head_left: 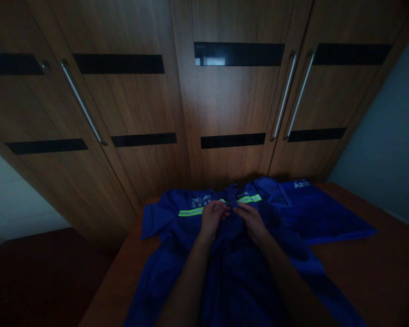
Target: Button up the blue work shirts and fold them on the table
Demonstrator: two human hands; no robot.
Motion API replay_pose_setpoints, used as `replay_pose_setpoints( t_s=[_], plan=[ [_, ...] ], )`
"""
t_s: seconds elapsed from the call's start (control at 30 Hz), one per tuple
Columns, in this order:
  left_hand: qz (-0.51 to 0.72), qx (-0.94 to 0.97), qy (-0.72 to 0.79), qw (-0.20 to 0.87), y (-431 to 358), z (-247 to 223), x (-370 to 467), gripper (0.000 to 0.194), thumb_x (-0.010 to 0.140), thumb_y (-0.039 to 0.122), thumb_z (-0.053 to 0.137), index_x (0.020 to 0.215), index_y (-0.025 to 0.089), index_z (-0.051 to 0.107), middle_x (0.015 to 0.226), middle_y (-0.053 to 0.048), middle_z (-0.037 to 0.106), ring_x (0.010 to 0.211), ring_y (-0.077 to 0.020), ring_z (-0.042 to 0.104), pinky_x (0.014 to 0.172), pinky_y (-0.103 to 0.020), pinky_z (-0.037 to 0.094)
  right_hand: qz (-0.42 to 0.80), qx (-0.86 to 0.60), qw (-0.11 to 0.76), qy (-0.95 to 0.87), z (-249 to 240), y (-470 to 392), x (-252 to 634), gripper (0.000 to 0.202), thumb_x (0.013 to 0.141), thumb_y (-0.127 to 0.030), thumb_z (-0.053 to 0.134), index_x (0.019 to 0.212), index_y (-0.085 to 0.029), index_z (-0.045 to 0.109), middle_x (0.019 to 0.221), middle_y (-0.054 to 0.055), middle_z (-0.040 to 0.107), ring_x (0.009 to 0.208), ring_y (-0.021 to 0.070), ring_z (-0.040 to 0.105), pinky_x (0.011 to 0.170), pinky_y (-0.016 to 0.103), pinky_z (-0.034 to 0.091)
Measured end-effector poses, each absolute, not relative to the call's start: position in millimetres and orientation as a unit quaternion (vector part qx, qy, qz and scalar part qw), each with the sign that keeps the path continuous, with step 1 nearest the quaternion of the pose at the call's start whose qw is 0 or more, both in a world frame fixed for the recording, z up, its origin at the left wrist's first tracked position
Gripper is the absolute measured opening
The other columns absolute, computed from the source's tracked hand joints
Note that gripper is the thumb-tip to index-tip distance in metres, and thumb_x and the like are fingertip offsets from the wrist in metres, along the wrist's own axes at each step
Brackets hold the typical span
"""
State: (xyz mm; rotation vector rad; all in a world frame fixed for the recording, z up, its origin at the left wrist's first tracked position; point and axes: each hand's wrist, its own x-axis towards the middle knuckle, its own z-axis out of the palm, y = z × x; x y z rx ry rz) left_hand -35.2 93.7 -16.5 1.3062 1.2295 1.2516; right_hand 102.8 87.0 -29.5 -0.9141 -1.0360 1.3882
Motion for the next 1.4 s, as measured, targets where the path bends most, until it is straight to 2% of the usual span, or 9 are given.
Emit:
replay_pose_setpoints(
  t_s=[0.13, 0.37, 0.53, 0.63, 0.8, 0.97, 1.2, 1.4],
  plan=[
    [0.541, 0.498, 0.472, 0.486, 93.5, -12.8, -34.2, 0.026, 0.075, 0.038, 0.061, 0.089, 0.015, 0.057, 0.088, -0.010, 0.073, 0.069, -0.0142, 0.069, 0.056, -0.020, 0.048, 0.582, -0.381, 0.567, -0.440, -24.6, 86.2, 100.6, 0.042, 0.062, -0.048, 0.077, 0.093, -0.021, 0.071, 0.087, 0.004, 0.073, 0.083, 0.0235, 0.066, 0.078, 0.037, 0.051],
    [0.541, 0.524, 0.464, 0.466, 99.6, -13.2, -36.8, 0.024, 0.072, 0.037, 0.063, 0.082, 0.017, 0.059, 0.077, -0.005, 0.071, 0.062, -0.0137, 0.065, 0.055, -0.022, 0.047, 0.557, -0.390, 0.568, -0.464, -19.2, 85.4, 97.9, 0.044, 0.060, -0.052, 0.076, 0.091, -0.021, 0.070, 0.087, 0.004, 0.073, 0.082, 0.0236, 0.066, 0.080, 0.037, 0.050],
    [0.528, 0.569, 0.467, 0.423, 100.5, -13.4, -37.1, 0.010, 0.074, 0.026, 0.058, 0.080, 0.018, 0.060, 0.074, -0.002, 0.069, 0.062, -0.0136, 0.064, 0.057, -0.023, 0.048, 0.540, -0.406, 0.556, -0.485, -20.5, 86.5, 97.2, 0.045, 0.062, -0.052, 0.073, 0.092, -0.020, 0.067, 0.084, 0.004, 0.072, 0.078, 0.0227, 0.066, 0.073, 0.035, 0.051],
    [0.522, 0.593, 0.469, 0.395, 100.6, -14.3, -37.1, 0.007, 0.075, 0.022, 0.056, 0.079, 0.018, 0.061, 0.074, -0.001, 0.068, 0.064, -0.0138, 0.064, 0.059, -0.023, 0.048, 0.521, -0.419, 0.550, -0.500, -22.7, 88.6, 95.7, 0.040, 0.061, -0.047, 0.073, 0.089, -0.020, 0.064, 0.078, 0.002, 0.071, 0.073, 0.0210, 0.065, 0.067, 0.032, 0.051],
    [0.509, 0.626, 0.469, 0.361, 101.1, -16.3, -40.0, 0.007, 0.077, 0.022, 0.057, 0.078, 0.019, 0.064, 0.072, -0.001, 0.067, 0.066, -0.0149, 0.064, 0.062, -0.024, 0.047, 0.498, -0.433, 0.542, -0.520, -24.3, 90.8, 93.7, 0.034, 0.061, -0.039, 0.069, 0.088, -0.021, 0.059, 0.074, 0.001, 0.069, 0.068, 0.0188, 0.063, 0.062, 0.028, 0.048],
    [0.505, 0.633, 0.468, 0.354, 102.5, -16.4, -42.7, 0.010, 0.079, 0.023, 0.056, 0.081, 0.018, 0.064, 0.076, -0.002, 0.068, 0.066, -0.0152, 0.064, 0.061, -0.024, 0.048, 0.482, -0.444, 0.532, -0.536, -28.5, 92.9, 94.3, 0.031, 0.067, -0.040, 0.063, 0.091, -0.021, 0.055, 0.072, 0.000, 0.066, 0.063, 0.0172, 0.061, 0.057, 0.027, 0.046],
    [0.493, 0.642, 0.477, 0.343, 103.2, -18.5, -42.6, 0.010, 0.077, 0.021, 0.058, 0.080, 0.018, 0.067, 0.075, -0.002, 0.069, 0.069, -0.0162, 0.064, 0.064, -0.025, 0.047, 0.426, -0.468, 0.526, -0.568, -37.6, 94.8, 92.9, 0.034, 0.067, -0.035, 0.063, 0.096, -0.021, 0.049, 0.062, -0.005, 0.058, 0.053, 0.0131, 0.052, 0.048, 0.023, 0.037],
    [0.492, 0.644, 0.466, 0.355, 102.0, -19.3, -42.1, 0.010, 0.074, 0.018, 0.058, 0.077, 0.019, 0.068, 0.071, -0.001, 0.068, 0.067, -0.0161, 0.061, 0.063, -0.025, 0.044, 0.384, -0.472, 0.523, -0.597, -35.1, 91.6, 92.4, 0.035, 0.068, -0.026, 0.062, 0.101, -0.021, 0.051, 0.051, -0.012, 0.037, 0.046, 0.0096, 0.038, 0.045, 0.022, 0.025]
  ],
)
